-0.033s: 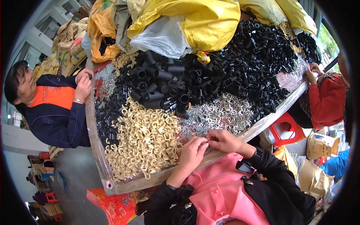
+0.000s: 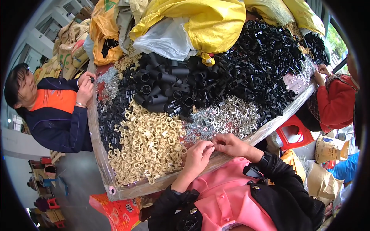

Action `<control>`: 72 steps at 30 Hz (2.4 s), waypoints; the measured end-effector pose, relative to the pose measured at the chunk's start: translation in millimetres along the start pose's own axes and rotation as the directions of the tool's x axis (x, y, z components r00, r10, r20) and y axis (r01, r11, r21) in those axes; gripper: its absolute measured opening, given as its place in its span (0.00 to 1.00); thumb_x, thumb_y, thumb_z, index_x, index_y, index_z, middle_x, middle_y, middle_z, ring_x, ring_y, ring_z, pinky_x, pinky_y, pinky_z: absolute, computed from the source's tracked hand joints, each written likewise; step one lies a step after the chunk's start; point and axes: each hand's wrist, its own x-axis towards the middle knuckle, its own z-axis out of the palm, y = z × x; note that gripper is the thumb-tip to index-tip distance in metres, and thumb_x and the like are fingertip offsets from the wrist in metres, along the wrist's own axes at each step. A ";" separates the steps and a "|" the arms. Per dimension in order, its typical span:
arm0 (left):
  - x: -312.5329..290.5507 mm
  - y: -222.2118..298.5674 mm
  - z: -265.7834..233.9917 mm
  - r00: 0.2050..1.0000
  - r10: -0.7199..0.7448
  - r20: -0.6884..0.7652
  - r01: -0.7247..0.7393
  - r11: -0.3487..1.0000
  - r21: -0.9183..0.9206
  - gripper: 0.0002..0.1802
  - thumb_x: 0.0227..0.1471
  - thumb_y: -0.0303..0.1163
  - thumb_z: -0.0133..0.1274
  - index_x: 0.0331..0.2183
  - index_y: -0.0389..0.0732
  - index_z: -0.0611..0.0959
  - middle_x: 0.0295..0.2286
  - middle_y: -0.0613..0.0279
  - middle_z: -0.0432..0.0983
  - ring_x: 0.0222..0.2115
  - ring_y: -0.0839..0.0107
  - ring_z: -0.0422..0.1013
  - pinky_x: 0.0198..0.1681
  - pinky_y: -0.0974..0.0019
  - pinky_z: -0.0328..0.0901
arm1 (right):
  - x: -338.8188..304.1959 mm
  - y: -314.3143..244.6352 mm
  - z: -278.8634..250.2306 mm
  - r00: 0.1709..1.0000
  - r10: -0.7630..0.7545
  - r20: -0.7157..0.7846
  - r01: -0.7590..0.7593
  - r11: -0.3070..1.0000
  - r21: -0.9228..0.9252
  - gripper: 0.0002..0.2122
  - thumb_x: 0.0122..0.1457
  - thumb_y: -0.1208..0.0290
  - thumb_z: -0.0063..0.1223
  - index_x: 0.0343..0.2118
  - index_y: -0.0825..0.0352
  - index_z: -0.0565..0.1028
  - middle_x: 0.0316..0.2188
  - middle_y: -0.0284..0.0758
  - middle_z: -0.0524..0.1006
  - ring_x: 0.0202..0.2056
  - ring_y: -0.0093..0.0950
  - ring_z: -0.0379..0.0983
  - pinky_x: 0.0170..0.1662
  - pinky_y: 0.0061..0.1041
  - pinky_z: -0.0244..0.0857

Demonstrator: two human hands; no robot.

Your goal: The person assembles small components by hand, picking up a black plastic housing and inserting a small metal clip and a beige plastic part into it. They repeat this process for several units, placing the finished pieces onto the table.

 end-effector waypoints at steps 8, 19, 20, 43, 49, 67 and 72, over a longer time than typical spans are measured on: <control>16.4 -7.3 12.8 0.972 -0.232 0.025 0.230 0.931 -0.283 0.05 0.41 0.23 0.50 0.27 0.36 0.74 0.19 0.67 0.69 0.18 0.82 0.65 0.21 0.78 0.60 | -5.8 2.6 -11.8 0.971 0.219 -0.099 -0.155 0.886 0.438 0.05 0.48 0.73 0.48 0.25 0.69 0.68 0.15 0.29 0.65 0.19 0.19 0.62 0.24 0.20 0.59; -1.0 -9.5 3.9 0.982 0.130 0.139 -0.159 0.961 0.227 0.05 0.38 0.25 0.52 0.25 0.38 0.75 0.23 0.61 0.69 0.20 0.67 0.68 0.22 0.69 0.63 | -11.8 -2.5 -18.0 0.973 -0.230 -0.002 0.195 0.829 -0.525 0.04 0.42 0.72 0.50 0.22 0.66 0.69 0.21 0.35 0.69 0.21 0.34 0.67 0.23 0.28 0.62; -2.3 -9.4 6.5 0.977 0.132 0.169 -0.170 0.957 0.236 0.06 0.38 0.25 0.52 0.25 0.38 0.75 0.23 0.60 0.69 0.20 0.64 0.68 0.23 0.67 0.64 | -10.4 -3.9 -15.6 0.973 -0.225 0.057 0.218 0.801 -0.558 0.05 0.42 0.71 0.49 0.22 0.65 0.69 0.22 0.35 0.69 0.22 0.35 0.68 0.23 0.30 0.63; 4.0 -10.3 13.1 0.981 0.114 0.154 -0.161 0.926 0.342 0.06 0.37 0.27 0.52 0.24 0.39 0.73 0.22 0.59 0.66 0.21 0.60 0.67 0.22 0.64 0.63 | 0.3 7.8 -17.7 0.944 -0.252 0.212 0.289 0.329 -0.899 0.06 0.42 0.71 0.43 0.20 0.68 0.66 0.19 0.35 0.65 0.19 0.30 0.68 0.22 0.27 0.64; 7.0 -10.5 16.9 0.985 0.106 0.139 -0.150 0.923 0.354 0.07 0.37 0.28 0.52 0.25 0.39 0.74 0.22 0.60 0.67 0.22 0.61 0.68 0.23 0.65 0.64 | 2.1 8.5 -22.7 0.980 -0.189 0.067 0.154 0.498 -0.853 0.05 0.42 0.73 0.44 0.21 0.68 0.65 0.20 0.36 0.65 0.20 0.32 0.67 0.26 0.28 0.63; 25.3 -16.6 44.0 0.972 0.160 0.171 -0.223 0.857 0.464 0.06 0.37 0.25 0.50 0.24 0.39 0.72 0.23 0.60 0.65 0.22 0.62 0.68 0.22 0.64 0.64 | -11.7 -0.7 -38.9 0.959 -0.154 -0.238 -0.019 0.804 -0.594 0.05 0.45 0.73 0.45 0.25 0.68 0.68 0.20 0.39 0.67 0.24 0.37 0.66 0.26 0.29 0.60; 28.1 3.4 30.7 0.962 0.247 0.115 -0.271 0.914 0.301 0.06 0.38 0.24 0.50 0.25 0.39 0.71 0.23 0.59 0.66 0.21 0.62 0.68 0.22 0.66 0.64 | -15.6 5.6 -34.8 0.952 -0.272 -0.138 0.210 0.914 -0.348 0.05 0.49 0.72 0.45 0.27 0.68 0.69 0.19 0.34 0.68 0.19 0.28 0.65 0.22 0.23 0.58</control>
